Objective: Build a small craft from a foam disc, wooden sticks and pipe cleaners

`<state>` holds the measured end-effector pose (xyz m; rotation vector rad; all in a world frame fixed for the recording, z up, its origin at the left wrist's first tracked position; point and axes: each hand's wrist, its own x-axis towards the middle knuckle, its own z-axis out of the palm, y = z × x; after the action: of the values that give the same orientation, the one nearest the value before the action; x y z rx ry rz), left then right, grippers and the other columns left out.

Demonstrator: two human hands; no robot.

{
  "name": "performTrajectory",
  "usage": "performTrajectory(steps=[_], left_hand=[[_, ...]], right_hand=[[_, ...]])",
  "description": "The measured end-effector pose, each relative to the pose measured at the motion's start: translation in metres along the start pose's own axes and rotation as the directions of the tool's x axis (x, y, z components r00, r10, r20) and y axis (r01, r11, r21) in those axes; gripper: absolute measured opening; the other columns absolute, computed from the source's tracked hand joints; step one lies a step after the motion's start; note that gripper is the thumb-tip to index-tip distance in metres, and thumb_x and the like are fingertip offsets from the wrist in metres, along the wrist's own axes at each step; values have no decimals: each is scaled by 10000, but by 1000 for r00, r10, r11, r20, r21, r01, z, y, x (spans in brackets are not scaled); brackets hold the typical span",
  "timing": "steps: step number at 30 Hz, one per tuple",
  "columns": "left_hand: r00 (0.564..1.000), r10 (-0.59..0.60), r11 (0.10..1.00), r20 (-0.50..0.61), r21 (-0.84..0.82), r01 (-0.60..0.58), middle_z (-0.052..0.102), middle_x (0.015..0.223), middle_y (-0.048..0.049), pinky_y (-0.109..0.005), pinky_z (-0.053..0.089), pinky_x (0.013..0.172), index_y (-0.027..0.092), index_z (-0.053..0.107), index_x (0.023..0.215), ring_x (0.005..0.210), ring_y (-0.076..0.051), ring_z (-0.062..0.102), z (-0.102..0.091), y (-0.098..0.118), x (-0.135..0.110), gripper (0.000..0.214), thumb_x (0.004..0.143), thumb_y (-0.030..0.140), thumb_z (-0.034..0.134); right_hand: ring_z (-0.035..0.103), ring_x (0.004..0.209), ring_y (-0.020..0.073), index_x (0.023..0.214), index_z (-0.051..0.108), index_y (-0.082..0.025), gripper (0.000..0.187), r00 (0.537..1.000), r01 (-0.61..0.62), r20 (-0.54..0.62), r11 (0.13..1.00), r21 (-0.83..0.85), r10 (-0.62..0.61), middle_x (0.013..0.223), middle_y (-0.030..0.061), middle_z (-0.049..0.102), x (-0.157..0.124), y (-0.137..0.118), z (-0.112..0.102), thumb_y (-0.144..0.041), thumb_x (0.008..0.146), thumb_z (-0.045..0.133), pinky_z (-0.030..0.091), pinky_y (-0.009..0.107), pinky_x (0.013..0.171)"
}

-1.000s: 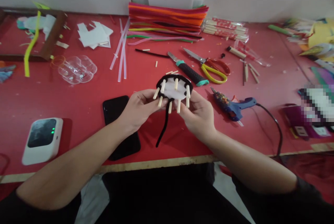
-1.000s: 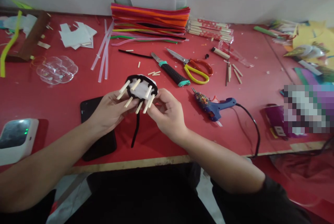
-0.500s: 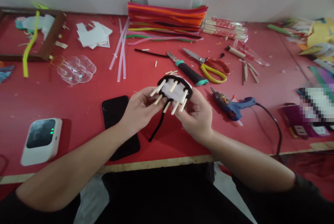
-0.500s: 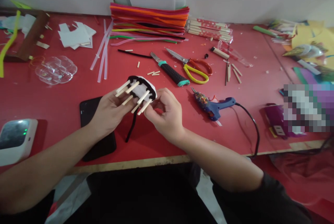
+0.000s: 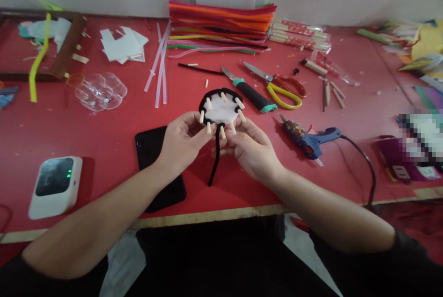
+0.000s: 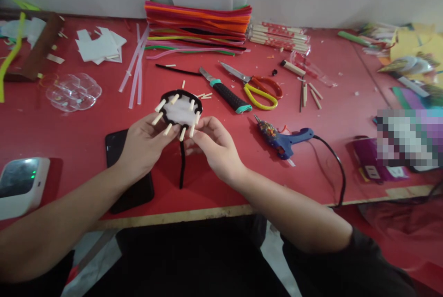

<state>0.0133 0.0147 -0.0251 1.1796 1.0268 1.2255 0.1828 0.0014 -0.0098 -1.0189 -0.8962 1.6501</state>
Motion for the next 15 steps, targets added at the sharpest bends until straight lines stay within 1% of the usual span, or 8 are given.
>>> performTrajectory(steps=[2, 4, 6, 8, 10, 12, 14, 15], left_hand=[[999, -19, 999, -35, 37, 21, 692, 763, 11, -227, 535, 671, 195, 676, 820, 691, -111, 633, -1, 0, 1, 161, 845, 313, 783], [999, -29, 999, -46, 40, 31, 714, 791, 1, -236, 545, 703, 194, 693, 838, 718, -118, 649, -1, 1, 2, 155, 842, 319, 785], [999, -39, 999, -36, 23, 40, 739, 845, -15, -257, 562, 749, 194, 703, 870, 773, -135, 678, 0, 2, 2, 160, 841, 328, 785], [998, -49, 999, -29, 13, 49, 745, 869, -23, -270, 569, 761, 194, 705, 888, 797, -147, 689, 1, 4, 1, 176, 850, 349, 778], [998, -46, 999, -37, 19, 47, 734, 845, -18, -262, 564, 744, 195, 704, 890, 780, -142, 680, 1, 4, 1, 179, 854, 354, 779], [998, -32, 999, -54, 17, 33, 730, 842, -13, -251, 560, 747, 198, 706, 889, 777, -133, 672, 1, 4, 0, 167, 844, 334, 793], [998, -22, 1000, -65, 8, 23, 734, 858, -14, -252, 562, 755, 200, 707, 889, 788, -134, 674, 1, 4, 0, 168, 830, 321, 807], [998, -20, 1000, -64, 4, 20, 736, 864, -16, -257, 565, 762, 200, 709, 893, 800, -139, 680, 1, 3, 0, 170, 827, 321, 809]], right_hand=[[661, 674, 108, 859, 594, -223, 306, 993, -104, 58, 991, 88, 99, 817, -45, 645, 1, -1, 0, -358, 764, 852, 627, 289, 631], [667, 660, 98, 861, 616, -207, 304, 982, -158, 122, 982, 106, 145, 822, -48, 642, 2, -3, 0, -320, 748, 875, 641, 292, 651], [678, 654, 91, 867, 638, -193, 290, 975, -173, 157, 981, 89, 157, 840, -49, 648, 2, -5, 1, -286, 744, 883, 650, 293, 682], [670, 634, 79, 853, 656, -182, 263, 974, -160, 170, 985, 70, 146, 822, -53, 646, 2, -6, 1, -260, 745, 883, 652, 289, 705], [638, 600, 67, 817, 665, -175, 243, 979, -137, 162, 988, 71, 124, 757, -62, 629, 2, -6, 2, -264, 748, 880, 637, 268, 675], [584, 552, 53, 799, 670, -173, 249, 984, -123, 135, 990, 66, 113, 700, -69, 604, 3, -5, 2, -286, 741, 884, 571, 217, 561], [493, 497, 30, 796, 675, -175, 275, 992, -93, 82, 995, 24, 91, 678, -71, 589, 3, -4, 2, -333, 730, 891, 440, 173, 446], [450, 483, 23, 795, 678, -176, 294, 996, -67, 52, 998, -18, 68, 671, -70, 583, 3, -3, 1, -364, 724, 893, 385, 169, 420]])
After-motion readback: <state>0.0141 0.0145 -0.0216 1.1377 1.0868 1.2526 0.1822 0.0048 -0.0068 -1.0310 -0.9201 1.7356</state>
